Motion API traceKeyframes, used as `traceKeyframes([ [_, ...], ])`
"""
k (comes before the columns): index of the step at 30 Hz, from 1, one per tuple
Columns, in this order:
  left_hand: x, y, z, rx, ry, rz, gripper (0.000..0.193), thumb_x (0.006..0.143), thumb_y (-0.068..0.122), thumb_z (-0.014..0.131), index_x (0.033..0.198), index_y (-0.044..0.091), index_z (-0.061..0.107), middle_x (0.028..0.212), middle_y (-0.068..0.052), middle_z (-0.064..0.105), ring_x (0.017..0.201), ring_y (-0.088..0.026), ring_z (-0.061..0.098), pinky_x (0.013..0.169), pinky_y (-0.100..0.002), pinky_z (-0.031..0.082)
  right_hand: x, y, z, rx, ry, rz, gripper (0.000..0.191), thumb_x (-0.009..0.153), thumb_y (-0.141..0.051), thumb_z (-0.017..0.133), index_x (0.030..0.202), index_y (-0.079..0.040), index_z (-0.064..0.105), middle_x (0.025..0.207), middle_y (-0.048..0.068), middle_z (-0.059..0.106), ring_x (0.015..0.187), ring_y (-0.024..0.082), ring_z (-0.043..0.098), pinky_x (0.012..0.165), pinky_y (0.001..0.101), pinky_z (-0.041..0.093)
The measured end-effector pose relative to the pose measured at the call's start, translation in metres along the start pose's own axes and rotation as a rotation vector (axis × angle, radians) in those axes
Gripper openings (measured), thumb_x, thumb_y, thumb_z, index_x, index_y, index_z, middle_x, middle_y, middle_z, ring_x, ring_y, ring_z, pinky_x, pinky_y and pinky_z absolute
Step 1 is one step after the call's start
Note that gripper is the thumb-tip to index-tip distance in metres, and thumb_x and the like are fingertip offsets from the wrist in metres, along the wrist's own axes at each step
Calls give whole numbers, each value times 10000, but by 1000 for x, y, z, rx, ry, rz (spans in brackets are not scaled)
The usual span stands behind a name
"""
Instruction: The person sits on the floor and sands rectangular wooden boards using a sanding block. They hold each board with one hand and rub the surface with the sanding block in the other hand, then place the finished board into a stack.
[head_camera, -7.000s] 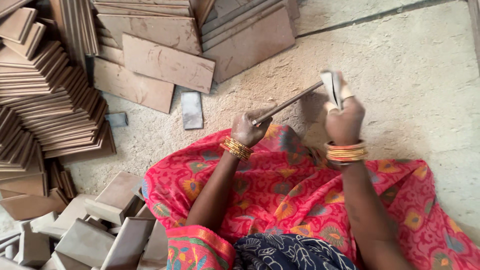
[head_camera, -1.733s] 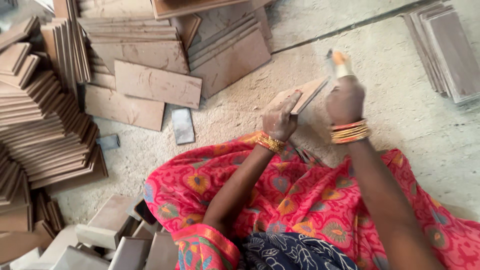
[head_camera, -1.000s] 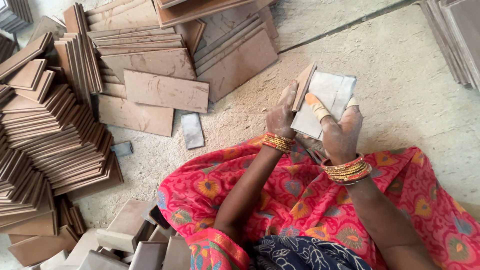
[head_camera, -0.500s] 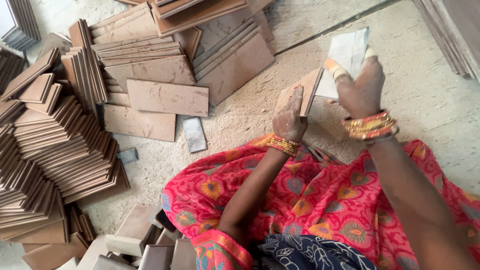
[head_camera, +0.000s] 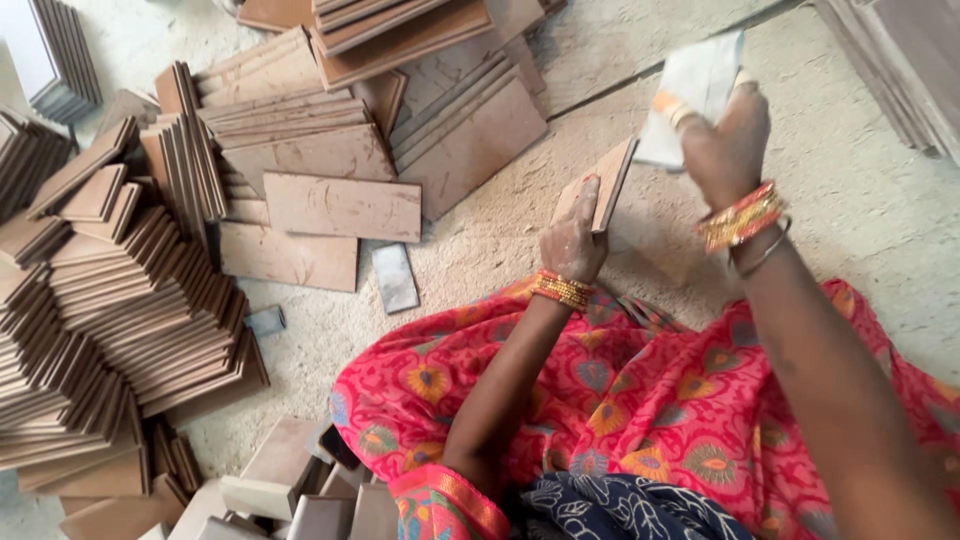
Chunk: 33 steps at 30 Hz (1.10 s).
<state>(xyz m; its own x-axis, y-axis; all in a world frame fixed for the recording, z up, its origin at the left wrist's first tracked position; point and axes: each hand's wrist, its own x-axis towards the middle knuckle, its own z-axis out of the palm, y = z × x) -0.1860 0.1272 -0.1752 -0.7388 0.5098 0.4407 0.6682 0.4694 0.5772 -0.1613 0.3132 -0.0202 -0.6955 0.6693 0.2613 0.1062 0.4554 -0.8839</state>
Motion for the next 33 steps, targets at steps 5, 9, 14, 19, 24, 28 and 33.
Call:
traceKeyframes([
  [5,11,1,-11,74,-120,-164,683,870,158,672,1522,232,483,883,-164,739,632,-386,676,556,-520,524,-31,-8,-11,-86,9,-229,340,992,-5,661,1305,103,583,1172,203,719,980,252,741,786,357,619],
  [9,23,-15,-4,-55,-227,-332,552,903,305,703,1393,134,515,663,-169,686,546,-350,663,475,-496,515,-97,-9,17,-388,-141,-805,421,889,74,586,1304,42,650,1342,258,672,1310,368,612,1088,497,546],
  [14,21,-22,-3,82,-216,-292,195,892,269,686,1030,135,725,716,-175,697,597,-337,670,559,-458,540,-50,8,39,-616,-103,-782,314,933,-39,628,1237,39,620,1297,250,663,1315,441,606,1111,523,543],
  [19,26,-22,-64,-288,-175,-324,305,858,280,677,1115,124,723,826,-148,760,632,-277,755,538,-403,583,-21,-18,37,-354,-411,-28,529,943,-6,530,1465,-62,597,1097,291,701,966,376,716,862,438,579],
  [24,7,-41,-135,-55,-395,-418,232,853,280,720,1019,133,789,771,-183,733,673,-325,731,602,-413,576,-88,-43,65,-66,-623,-200,635,807,105,514,1432,4,570,1085,271,714,919,367,736,858,434,602],
  [28,1,-53,-138,163,-577,-676,328,882,411,749,904,85,779,764,-170,743,675,-296,750,624,-400,590,-117,-34,103,-39,-414,-610,607,862,132,453,1454,17,522,1405,275,605,1221,403,674,1075,441,565],
  [33,-2,-72,-149,-90,-348,-488,312,843,401,769,975,120,793,799,-154,756,661,-288,742,601,-393,570,-92,34,132,-133,-495,-305,628,885,175,407,1472,3,550,1436,325,568,1209,368,653,1047,417,559],
])
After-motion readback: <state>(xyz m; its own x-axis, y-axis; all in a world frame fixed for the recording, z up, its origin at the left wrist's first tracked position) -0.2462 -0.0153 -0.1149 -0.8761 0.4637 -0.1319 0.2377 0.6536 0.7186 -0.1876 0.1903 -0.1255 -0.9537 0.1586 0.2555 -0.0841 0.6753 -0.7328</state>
